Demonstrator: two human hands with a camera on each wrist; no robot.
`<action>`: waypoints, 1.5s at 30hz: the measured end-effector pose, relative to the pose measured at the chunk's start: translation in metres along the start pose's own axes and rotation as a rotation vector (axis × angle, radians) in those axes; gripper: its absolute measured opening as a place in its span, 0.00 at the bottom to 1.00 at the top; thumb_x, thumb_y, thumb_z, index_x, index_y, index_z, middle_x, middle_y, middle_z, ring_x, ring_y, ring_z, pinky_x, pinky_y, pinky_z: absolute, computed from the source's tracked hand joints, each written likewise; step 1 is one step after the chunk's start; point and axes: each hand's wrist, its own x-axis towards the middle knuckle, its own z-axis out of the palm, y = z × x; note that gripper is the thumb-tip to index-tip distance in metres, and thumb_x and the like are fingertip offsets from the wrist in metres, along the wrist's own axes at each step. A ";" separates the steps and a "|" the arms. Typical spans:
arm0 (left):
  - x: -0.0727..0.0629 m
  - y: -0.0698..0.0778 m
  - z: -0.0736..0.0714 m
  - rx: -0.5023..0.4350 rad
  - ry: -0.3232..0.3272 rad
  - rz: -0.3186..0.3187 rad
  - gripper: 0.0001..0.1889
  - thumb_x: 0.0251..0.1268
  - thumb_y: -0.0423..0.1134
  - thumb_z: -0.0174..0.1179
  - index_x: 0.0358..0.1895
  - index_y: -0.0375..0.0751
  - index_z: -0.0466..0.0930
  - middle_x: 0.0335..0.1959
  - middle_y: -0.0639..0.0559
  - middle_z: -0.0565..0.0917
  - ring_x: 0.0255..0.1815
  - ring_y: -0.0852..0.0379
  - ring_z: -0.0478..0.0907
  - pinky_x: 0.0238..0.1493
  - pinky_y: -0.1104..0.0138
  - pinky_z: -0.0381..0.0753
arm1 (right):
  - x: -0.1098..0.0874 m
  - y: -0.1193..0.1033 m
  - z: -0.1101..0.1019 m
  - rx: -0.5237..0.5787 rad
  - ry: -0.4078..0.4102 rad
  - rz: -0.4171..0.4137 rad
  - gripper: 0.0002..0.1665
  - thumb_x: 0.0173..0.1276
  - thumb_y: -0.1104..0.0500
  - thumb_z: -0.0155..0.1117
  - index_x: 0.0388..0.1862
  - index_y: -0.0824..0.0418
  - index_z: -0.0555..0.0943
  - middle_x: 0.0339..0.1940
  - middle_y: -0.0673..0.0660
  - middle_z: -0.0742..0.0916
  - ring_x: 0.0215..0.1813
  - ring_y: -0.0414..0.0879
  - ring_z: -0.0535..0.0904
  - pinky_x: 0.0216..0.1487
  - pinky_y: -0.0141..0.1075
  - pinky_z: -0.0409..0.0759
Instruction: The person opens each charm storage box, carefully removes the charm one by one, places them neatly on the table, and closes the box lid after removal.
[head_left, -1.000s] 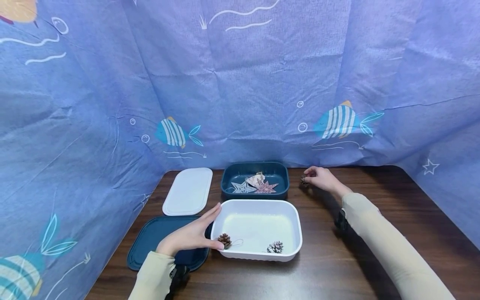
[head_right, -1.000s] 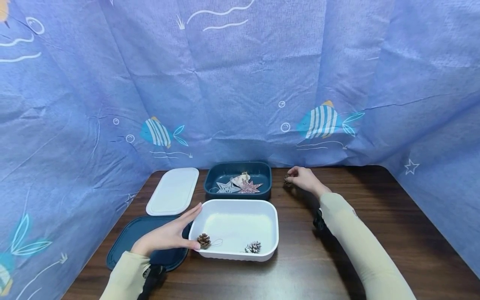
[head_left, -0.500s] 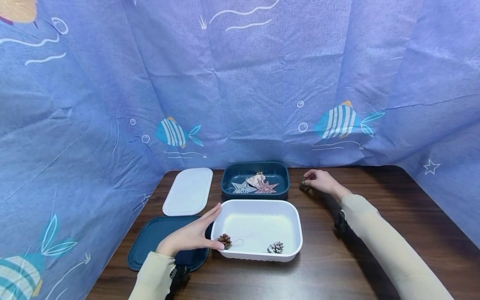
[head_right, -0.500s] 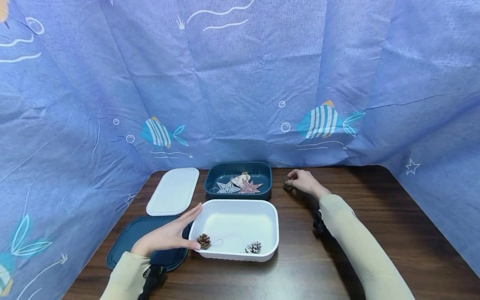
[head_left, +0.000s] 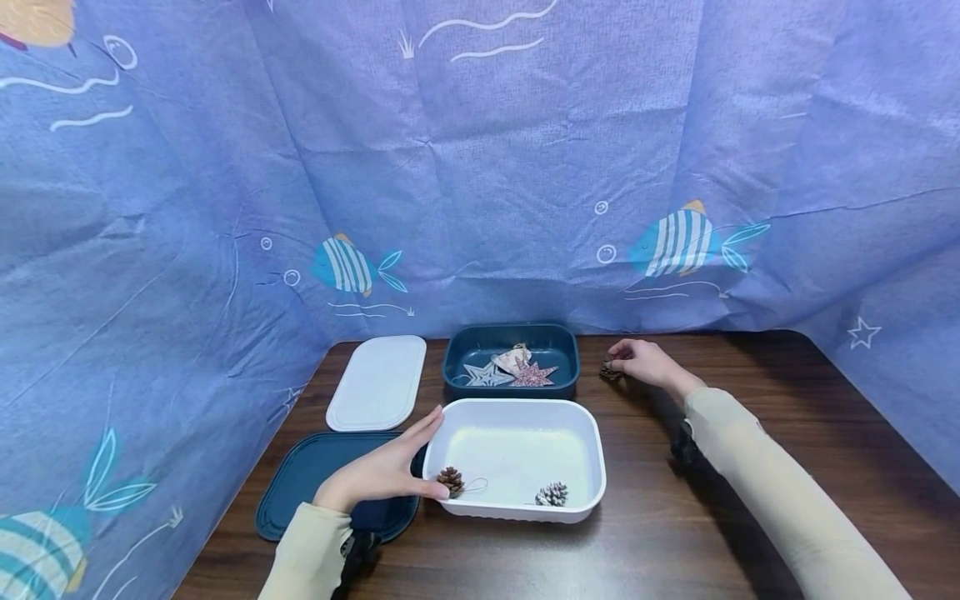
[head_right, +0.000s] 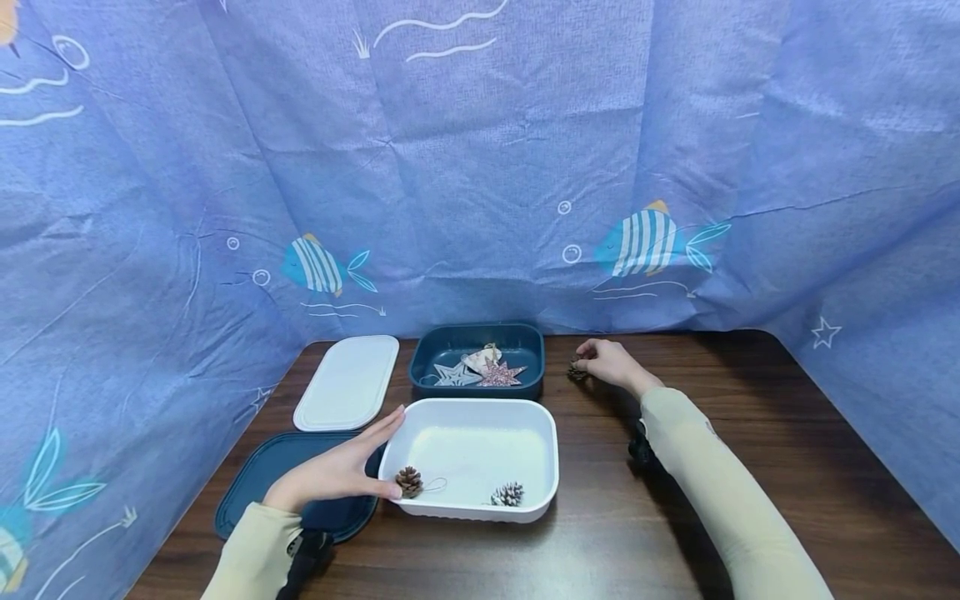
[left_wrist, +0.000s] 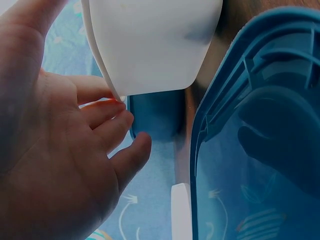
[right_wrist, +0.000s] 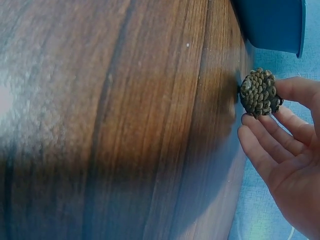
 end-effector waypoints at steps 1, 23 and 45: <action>0.000 0.000 0.000 0.000 0.000 0.001 0.57 0.59 0.59 0.71 0.83 0.48 0.43 0.83 0.58 0.41 0.82 0.50 0.46 0.73 0.45 0.61 | 0.000 0.000 0.000 0.000 -0.001 -0.002 0.19 0.70 0.58 0.64 0.51 0.72 0.81 0.42 0.64 0.87 0.48 0.57 0.82 0.51 0.46 0.78; 0.000 -0.001 0.000 -0.003 -0.007 -0.002 0.57 0.59 0.59 0.71 0.83 0.50 0.42 0.83 0.58 0.40 0.81 0.50 0.47 0.73 0.45 0.62 | 0.000 0.003 -0.002 -0.009 -0.047 -0.028 0.20 0.72 0.58 0.62 0.55 0.72 0.80 0.48 0.67 0.87 0.53 0.61 0.81 0.56 0.51 0.78; 0.002 -0.002 -0.001 -0.011 -0.009 0.002 0.58 0.58 0.60 0.71 0.83 0.49 0.42 0.84 0.55 0.40 0.82 0.50 0.45 0.74 0.45 0.59 | -0.001 0.000 -0.007 0.011 -0.075 -0.041 0.24 0.73 0.60 0.59 0.62 0.74 0.77 0.56 0.71 0.83 0.59 0.64 0.78 0.60 0.55 0.76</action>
